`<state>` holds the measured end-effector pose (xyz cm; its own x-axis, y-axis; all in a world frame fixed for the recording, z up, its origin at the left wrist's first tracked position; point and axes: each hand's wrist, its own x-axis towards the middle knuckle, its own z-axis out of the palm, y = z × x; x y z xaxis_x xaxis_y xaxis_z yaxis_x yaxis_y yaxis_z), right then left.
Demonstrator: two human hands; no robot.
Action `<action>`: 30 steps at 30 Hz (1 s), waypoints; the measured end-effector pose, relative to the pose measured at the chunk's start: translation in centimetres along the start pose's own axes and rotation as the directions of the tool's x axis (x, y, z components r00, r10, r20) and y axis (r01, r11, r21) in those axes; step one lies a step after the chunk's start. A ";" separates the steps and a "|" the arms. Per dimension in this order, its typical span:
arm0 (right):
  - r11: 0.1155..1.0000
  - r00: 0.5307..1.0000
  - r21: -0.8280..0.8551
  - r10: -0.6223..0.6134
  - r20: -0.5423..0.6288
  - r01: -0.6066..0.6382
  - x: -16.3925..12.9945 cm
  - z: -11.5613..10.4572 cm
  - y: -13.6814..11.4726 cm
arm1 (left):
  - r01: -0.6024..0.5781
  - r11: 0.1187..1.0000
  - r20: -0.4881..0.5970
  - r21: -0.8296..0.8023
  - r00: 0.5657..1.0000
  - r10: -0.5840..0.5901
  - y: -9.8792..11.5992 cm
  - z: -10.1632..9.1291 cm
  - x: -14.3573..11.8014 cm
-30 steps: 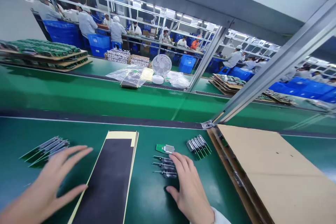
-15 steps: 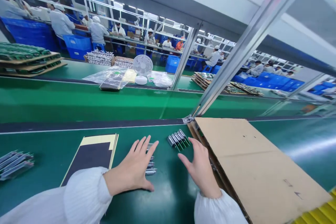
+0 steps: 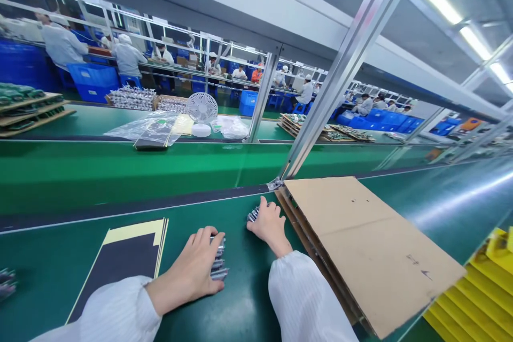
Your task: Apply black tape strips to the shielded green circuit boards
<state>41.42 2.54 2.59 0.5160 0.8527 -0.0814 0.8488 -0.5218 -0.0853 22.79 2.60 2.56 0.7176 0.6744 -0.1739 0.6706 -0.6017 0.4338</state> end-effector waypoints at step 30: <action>0.937 0.942 0.107 0.334 0.003 -0.333 8.6 -8.8 8.0 | 0.014 0.997 0.027 -0.077 1.000 -0.012 -1.2 1.3 -0.2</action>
<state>53.66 5.93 9.91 0.7697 0.6292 -0.1083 0.6112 -0.7752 -0.1595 22.11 2.64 0.92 0.7144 0.6698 -0.2025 0.6639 -0.5575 0.4984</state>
